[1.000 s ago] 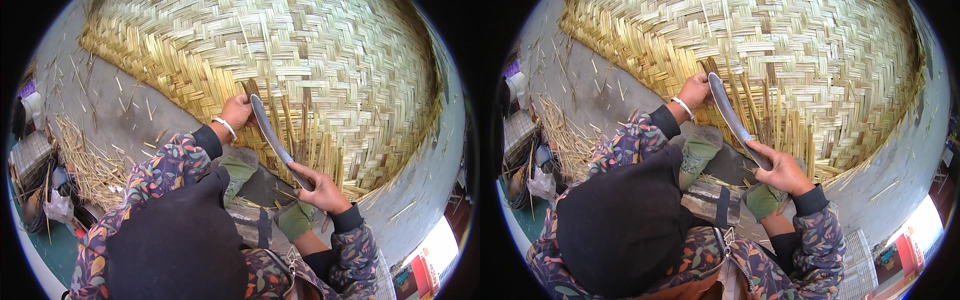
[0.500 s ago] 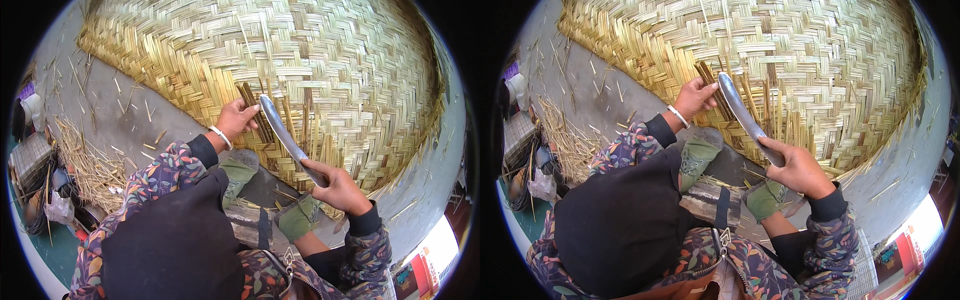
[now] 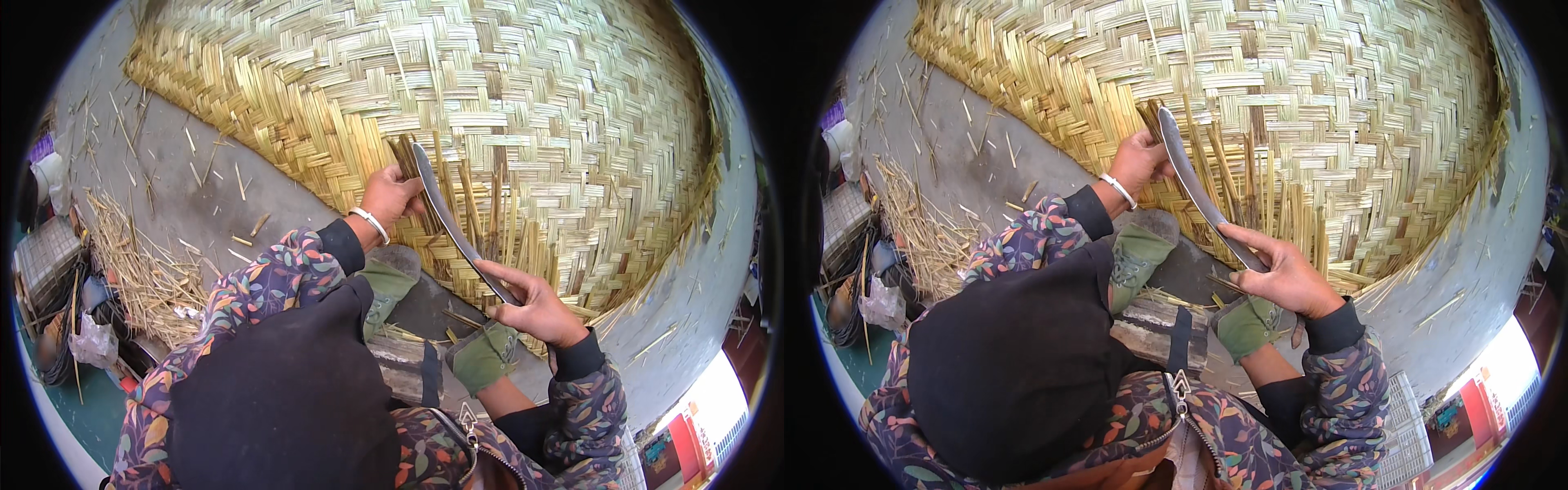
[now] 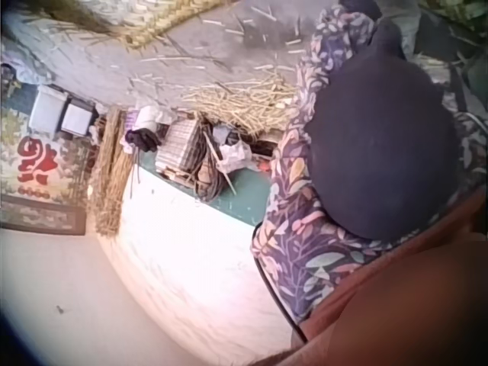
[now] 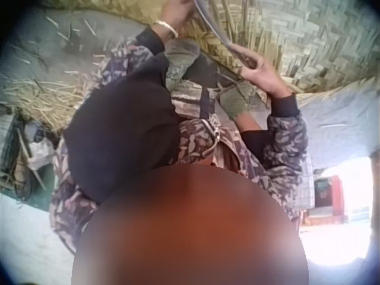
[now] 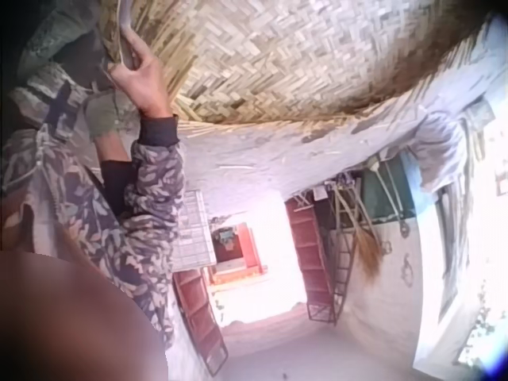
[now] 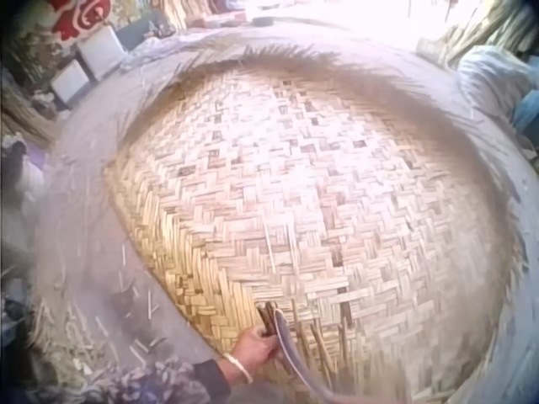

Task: The person sits on the floor and uses a curved knife to trim the edges of a large woven mat. They repeatedly tap the mat with the knife to align and cut protruding strands, working along the perimeter.

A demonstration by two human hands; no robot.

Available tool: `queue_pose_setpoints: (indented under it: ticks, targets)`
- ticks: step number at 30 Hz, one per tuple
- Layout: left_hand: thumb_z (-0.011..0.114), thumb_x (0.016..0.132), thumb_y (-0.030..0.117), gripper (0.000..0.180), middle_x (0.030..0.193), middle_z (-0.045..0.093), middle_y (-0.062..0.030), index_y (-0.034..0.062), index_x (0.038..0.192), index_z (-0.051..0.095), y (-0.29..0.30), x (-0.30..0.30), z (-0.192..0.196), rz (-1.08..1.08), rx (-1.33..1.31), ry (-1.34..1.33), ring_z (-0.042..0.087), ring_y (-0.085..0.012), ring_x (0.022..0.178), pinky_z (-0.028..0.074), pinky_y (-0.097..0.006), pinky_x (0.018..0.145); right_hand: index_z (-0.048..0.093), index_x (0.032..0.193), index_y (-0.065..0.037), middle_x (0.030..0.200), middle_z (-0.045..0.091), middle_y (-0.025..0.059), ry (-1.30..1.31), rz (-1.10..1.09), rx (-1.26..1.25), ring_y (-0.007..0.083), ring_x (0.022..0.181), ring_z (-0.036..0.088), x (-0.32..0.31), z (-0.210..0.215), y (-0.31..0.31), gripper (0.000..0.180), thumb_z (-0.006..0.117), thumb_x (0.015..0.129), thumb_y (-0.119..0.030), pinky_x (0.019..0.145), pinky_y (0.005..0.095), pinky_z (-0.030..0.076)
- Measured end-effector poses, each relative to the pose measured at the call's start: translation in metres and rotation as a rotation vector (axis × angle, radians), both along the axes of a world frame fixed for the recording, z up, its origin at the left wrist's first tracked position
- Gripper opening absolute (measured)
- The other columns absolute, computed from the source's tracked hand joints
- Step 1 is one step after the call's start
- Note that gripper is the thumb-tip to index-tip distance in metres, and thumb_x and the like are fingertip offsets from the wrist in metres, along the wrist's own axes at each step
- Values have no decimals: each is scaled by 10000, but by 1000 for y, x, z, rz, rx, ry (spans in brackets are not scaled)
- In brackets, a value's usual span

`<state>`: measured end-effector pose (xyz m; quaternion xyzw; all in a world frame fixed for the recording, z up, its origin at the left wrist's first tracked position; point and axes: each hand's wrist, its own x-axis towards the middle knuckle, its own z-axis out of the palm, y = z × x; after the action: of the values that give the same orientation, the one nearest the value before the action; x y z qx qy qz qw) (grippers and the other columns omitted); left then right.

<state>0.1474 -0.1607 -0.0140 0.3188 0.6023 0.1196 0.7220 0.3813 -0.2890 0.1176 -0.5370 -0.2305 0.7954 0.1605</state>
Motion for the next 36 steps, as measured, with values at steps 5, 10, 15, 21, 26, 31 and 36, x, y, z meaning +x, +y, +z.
queue_pose_setpoints:
  ticks: [5,10,15,21,26,31,36]
  targets:
    - [664,911,159,178,785,664,-17,14,1008,625,-6,-8,3,69,7,-50,626,-75,572,465,-200,470,510,1406,-122,990,695,83,-365,270,87,123,819,637,-7,-7,11,628,656,796,-113,789,288,508]
    - [687,912,183,170,782,656,-8,35,974,632,-4,-18,3,69,-79,-164,636,-71,624,476,-182,513,562,1347,-188,769,667,191,-680,610,319,338,710,665,-11,3,26,592,660,763,-216,675,424,531]
    - [676,929,252,227,773,656,-27,28,930,636,0,-13,2,84,-106,-167,651,-79,640,482,-183,524,552,1344,-211,713,663,164,-890,696,470,353,658,658,-35,-13,26,619,701,743,-241,613,463,530]
    - [601,970,367,332,735,671,-16,50,1051,658,6,-14,8,-22,-75,-159,639,-59,652,491,-181,579,520,1377,-234,688,656,148,-913,607,548,329,627,658,-36,-28,1,655,697,747,-238,574,451,526]
    - [575,979,393,344,694,652,3,62,1004,664,9,-12,6,-21,-116,-132,610,-49,577,478,-173,549,463,1421,-281,709,649,112,-1033,593,581,308,609,655,-51,-59,-3,717,705,747,-242,549,444,523]
    - [620,957,354,312,629,624,-8,45,946,665,8,-10,4,29,-268,-244,511,-53,454,388,-215,444,476,1409,-315,734,659,115,-1046,519,562,310,648,658,-59,-76,-4,711,711,742,-241,583,439,528]
    - [632,953,309,290,586,550,24,30,882,663,5,-4,0,191,-521,-176,429,-56,403,318,-235,417,470,1411,-322,756,669,112,-1047,523,541,310,669,661,-58,-73,-1,714,708,742,-242,605,435,533]
